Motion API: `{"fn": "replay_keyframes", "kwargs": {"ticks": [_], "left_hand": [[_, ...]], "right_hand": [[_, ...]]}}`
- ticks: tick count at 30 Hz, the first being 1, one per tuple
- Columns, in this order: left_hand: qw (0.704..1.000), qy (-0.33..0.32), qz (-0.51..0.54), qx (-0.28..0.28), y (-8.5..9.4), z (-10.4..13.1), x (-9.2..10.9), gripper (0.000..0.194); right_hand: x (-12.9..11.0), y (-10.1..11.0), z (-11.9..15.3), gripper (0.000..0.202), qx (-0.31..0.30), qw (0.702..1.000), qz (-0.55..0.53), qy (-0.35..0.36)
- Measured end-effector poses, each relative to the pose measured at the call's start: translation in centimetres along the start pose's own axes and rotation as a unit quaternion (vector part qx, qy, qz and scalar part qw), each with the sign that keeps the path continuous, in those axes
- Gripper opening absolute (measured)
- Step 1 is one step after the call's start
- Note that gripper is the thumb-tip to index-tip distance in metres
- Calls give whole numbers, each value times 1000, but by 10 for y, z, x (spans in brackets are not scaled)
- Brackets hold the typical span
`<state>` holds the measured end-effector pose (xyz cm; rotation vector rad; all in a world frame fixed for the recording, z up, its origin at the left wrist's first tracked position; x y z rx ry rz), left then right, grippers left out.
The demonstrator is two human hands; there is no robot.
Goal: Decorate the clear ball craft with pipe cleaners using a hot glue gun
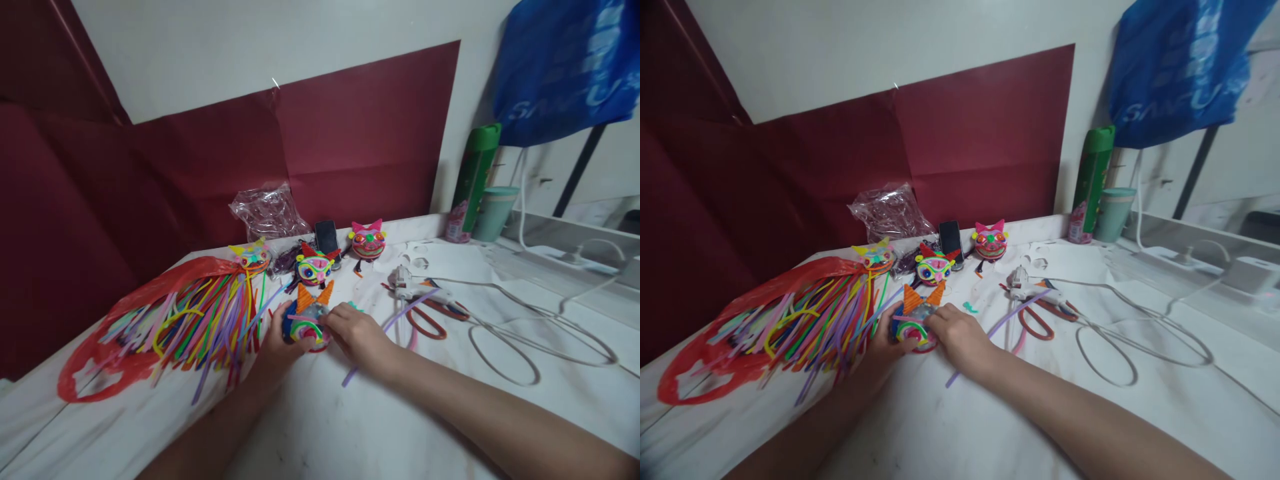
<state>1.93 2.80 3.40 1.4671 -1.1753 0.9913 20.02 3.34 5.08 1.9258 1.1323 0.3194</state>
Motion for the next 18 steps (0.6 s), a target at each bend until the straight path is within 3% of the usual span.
{"fn": "replay_keyframes", "kwargs": {"ticks": [3,6,11,14,16,18], "left_hand": [[1000,-5,-17,24,0,-1,2,83],[1000,1,-2,11,2,-3,4,81],[999,29,40,-18,16,-6,9,67],[997,51,59,-16,22,-7,11,62],[997,50,64,-12,24,-7,12,61],[996,50,63,-22,22,-7,12,63]], "right_hand": [[-1,0,-2,20,4,1000,-17,8],[0,20,-7,23,56,997,-37,34],[-6,106,-9,27,254,964,0,72],[-13,143,-5,25,329,941,36,77],[-11,146,-5,23,339,935,40,94],[0,132,-6,22,314,942,47,111]]}}
Point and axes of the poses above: each hand's wrist, its own z-axis away from the middle knuckle, its own y-axis out of the back of the hand, x = y × z, the point moved 3 cm from there along -z, towards the middle knuckle, and after that the axes turned 2 degrees about -x, right-handed, at the moved point
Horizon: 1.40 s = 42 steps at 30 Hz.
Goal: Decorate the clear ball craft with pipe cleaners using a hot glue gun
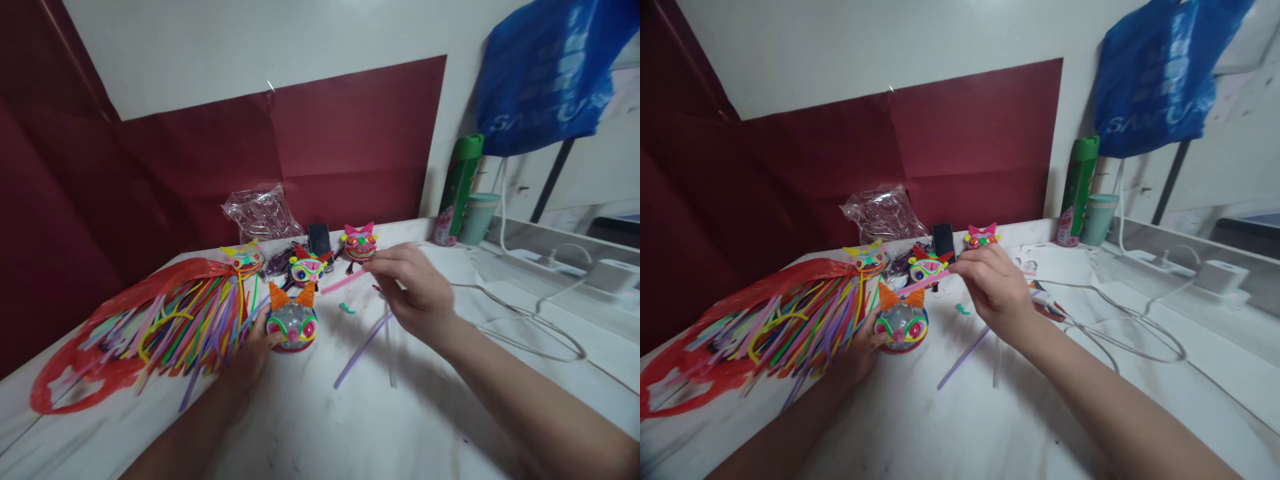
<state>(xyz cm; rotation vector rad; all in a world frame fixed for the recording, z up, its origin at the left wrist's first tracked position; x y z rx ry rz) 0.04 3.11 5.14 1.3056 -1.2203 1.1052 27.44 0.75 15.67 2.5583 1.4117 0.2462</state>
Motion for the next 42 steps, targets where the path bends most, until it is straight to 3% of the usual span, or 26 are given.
{"fn": "replay_keyframes", "kwargs": {"ticks": [3,7,10,19,25,29,34,39,42], "left_hand": [[999,-3,-4,-34,-5,1,-1,76],[998,-25,-24,-48,-6,0,-3,82],[998,-24,-55,-34,-5,1,-1,78],[993,-47,-102,-25,-9,4,10,69],[993,-44,-102,-35,-7,0,4,69],[990,-37,-134,-12,-10,4,13,70],[988,-52,-141,-33,-12,2,9,69],[985,-63,-156,-33,-7,-3,-6,74],[985,-54,-163,-33,-7,-2,-5,73]], "right_hand": [[28,-34,31,21,-97,995,12,-4],[73,-71,81,23,-234,960,46,-145],[86,-78,99,23,-246,950,50,-186],[86,-66,78,22,-243,935,39,-257],[80,-58,66,20,-343,898,22,-276],[78,-68,76,22,-408,868,42,-278],[75,-86,102,22,-469,833,85,-282],[61,-99,113,32,-499,829,85,-237],[58,-104,115,27,-516,826,75,-215]]}}
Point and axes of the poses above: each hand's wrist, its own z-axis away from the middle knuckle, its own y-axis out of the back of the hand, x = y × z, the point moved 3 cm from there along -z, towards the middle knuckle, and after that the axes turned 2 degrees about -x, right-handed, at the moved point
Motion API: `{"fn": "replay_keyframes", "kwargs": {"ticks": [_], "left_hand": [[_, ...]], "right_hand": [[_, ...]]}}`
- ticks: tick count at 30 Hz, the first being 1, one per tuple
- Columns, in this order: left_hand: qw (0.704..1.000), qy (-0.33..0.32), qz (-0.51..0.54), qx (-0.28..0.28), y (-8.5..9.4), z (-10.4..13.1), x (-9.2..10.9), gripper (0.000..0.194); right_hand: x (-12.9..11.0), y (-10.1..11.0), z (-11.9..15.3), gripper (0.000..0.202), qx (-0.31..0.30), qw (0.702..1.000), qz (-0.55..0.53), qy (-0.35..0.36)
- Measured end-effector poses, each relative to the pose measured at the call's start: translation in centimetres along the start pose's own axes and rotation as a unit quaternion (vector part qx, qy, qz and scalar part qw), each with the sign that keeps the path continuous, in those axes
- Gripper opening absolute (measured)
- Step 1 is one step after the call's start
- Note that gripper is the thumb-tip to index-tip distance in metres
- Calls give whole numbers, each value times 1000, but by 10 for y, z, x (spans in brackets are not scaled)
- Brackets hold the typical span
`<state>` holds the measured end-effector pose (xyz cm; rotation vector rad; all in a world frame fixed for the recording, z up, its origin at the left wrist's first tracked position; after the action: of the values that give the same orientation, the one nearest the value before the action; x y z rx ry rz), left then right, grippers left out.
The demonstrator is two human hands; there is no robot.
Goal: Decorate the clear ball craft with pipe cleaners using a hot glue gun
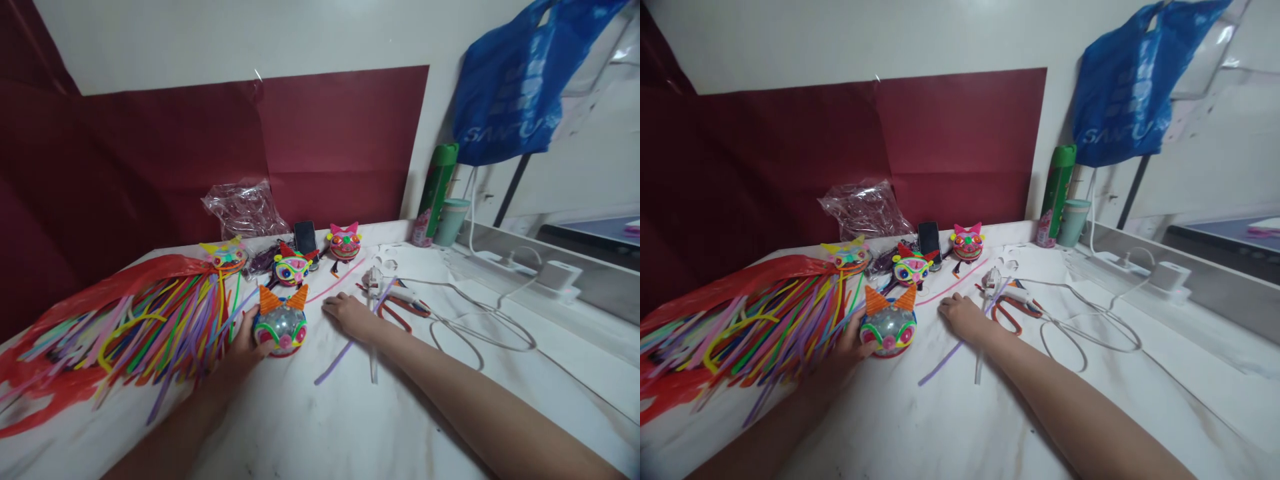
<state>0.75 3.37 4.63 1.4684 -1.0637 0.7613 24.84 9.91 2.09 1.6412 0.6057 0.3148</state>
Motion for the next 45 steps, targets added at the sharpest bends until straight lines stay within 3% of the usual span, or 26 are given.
{"fn": "replay_keyframes", "kwargs": {"ticks": [3,6,10,14,17,21,24,30,35,40,45], "left_hand": [[1000,6,1,5,1,3,7,71],[1000,14,-2,17,1,4,11,69],[1000,7,2,11,0,2,6,71],[1000,-5,1,15,1,-2,-3,74],[1000,-6,24,13,2,-4,-8,74],[999,1,26,23,2,-7,-15,76],[1000,-6,27,1,1,-8,-17,76],[1000,5,22,3,1,-4,-1,79],[999,16,2,28,2,-4,5,75],[999,11,16,35,2,-7,-9,73],[999,10,19,33,2,-11,-22,76]], "right_hand": [[7,-3,-3,22,6,1000,-2,-23],[23,-1,-5,28,53,996,-17,-76],[48,10,-5,51,130,981,-49,-132],[59,24,-3,43,152,974,-61,-154],[41,27,0,34,125,983,-62,-117],[-6,25,3,23,45,998,-50,-6],[-22,35,8,17,-24,999,-22,30],[22,77,23,34,-75,992,61,-84],[32,64,36,26,-138,980,102,-99],[36,56,40,42,-112,982,106,-104],[32,51,33,30,-88,989,88,-84]]}}
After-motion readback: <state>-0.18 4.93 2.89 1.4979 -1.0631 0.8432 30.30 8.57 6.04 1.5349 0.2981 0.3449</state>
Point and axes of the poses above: each hand's wrist, its own z-axis away from the middle knuckle, its own y-axis out of the back of the hand, x = y × z, the point moved 3 cm from there along -z, towards the middle knuckle, and after that the axes turned 2 degrees about -x, right-handed, at the moved point
